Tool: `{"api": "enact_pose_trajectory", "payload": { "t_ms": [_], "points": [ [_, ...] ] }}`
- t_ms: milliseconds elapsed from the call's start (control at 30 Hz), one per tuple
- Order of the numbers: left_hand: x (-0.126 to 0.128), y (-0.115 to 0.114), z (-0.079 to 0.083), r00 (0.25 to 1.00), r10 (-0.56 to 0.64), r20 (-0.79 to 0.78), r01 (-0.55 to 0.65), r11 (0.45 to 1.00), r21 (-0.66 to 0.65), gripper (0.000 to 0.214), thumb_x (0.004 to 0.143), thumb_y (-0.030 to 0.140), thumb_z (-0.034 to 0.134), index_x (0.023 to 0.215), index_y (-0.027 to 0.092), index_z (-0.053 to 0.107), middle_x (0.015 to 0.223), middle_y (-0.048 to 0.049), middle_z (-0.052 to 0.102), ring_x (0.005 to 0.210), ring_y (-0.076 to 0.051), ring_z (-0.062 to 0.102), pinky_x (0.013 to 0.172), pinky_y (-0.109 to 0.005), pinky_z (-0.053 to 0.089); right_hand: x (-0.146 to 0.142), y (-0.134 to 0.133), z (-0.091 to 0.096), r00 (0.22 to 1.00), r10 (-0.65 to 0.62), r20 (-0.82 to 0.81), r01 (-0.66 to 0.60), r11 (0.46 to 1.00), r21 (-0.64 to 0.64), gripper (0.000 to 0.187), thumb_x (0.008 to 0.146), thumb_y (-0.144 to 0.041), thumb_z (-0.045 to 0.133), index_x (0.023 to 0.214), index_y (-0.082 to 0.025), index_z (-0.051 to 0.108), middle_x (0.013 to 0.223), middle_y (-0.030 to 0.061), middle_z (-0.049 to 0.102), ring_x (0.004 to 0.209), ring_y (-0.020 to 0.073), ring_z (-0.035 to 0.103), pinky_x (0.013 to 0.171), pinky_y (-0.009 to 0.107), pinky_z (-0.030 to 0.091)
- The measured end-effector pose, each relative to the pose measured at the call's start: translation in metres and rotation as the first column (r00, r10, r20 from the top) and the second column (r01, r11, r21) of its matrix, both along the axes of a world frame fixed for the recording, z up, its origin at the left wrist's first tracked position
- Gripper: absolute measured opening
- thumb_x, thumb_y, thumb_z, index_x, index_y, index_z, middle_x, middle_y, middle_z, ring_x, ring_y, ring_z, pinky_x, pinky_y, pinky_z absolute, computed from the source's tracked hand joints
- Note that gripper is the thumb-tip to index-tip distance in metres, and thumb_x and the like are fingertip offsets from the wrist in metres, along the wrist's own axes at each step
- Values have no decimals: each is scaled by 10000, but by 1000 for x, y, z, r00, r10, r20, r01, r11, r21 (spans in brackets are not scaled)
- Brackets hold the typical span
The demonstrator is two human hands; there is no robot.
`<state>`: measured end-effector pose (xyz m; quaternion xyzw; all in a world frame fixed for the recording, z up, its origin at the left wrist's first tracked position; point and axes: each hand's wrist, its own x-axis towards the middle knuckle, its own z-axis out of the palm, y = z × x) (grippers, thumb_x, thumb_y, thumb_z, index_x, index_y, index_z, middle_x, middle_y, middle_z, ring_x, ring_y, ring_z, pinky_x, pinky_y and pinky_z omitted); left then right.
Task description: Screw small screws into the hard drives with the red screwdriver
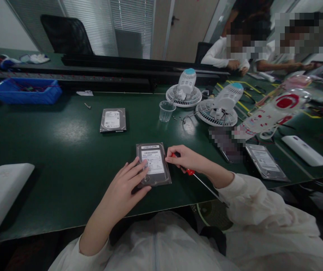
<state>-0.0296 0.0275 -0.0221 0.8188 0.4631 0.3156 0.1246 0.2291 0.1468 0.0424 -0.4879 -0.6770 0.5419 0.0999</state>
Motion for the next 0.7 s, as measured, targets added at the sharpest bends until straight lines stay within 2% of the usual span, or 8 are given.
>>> {"api": "enact_pose_trajectory", "payload": {
  "t_ms": [267, 467, 533, 600, 700],
  "points": [
    [0, 0, 1, 1000, -6, -10, 6, 1000, 2, 507, 1017, 241, 708, 1518, 241, 629, 1623, -121, 598, 1563, -375, 495, 1225, -735, 443, -2, 0, 4, 998, -56, -18, 55, 996, -64, 220, 915, -317, 711, 791, -196, 576, 516, -100, 498, 384, 51, 452, 344, 142, 419],
    [-1, 1, 0, 1000, -12, -11, 12, 1000, 6, 517, 1012, 242, 718, 1521, 250, 632, 1617, -124, 602, 1557, -370, 505, 1225, -715, 456, 5, 1, 13, 985, -159, -59, 155, 985, -69, 96, 920, -285, 635, 898, -209, 581, 544, -76, 542, 415, 84, 517, 389, 171, 474],
    [-1, 1, 0, 1000, -13, -7, 13, 1000, 8, 520, 1015, 243, 717, 1527, 257, 626, 1620, -118, 601, 1556, -364, 508, 1230, -707, 456, 14, 2, 23, 973, -199, -115, 193, 979, -62, 99, 886, -249, 619, 973, -216, 583, 593, -59, 585, 466, 104, 577, 453, 195, 531],
    [-1, 1, 0, 1000, -15, -1, 15, 1000, 12, 523, 1017, 245, 715, 1531, 263, 621, 1620, -111, 603, 1559, -361, 505, 1233, -709, 452, 27, 2, 36, 944, -249, -217, 244, 968, -50, 216, 829, -215, 635, 1041, -215, 595, 670, -30, 636, 583, 140, 665, 566, 248, 618],
    [0, 0, 0, 1000, -10, 9, 10, 1000, 21, 514, 1017, 245, 716, 1524, 255, 627, 1618, -111, 605, 1563, -363, 498, 1233, -714, 449, 46, -1, 56, 889, -295, -350, 333, 941, 54, 335, 803, -203, 696, 1129, -229, 624, 992, 22, 708, 843, 178, 770, 816, 358, 695]
  ]
}}
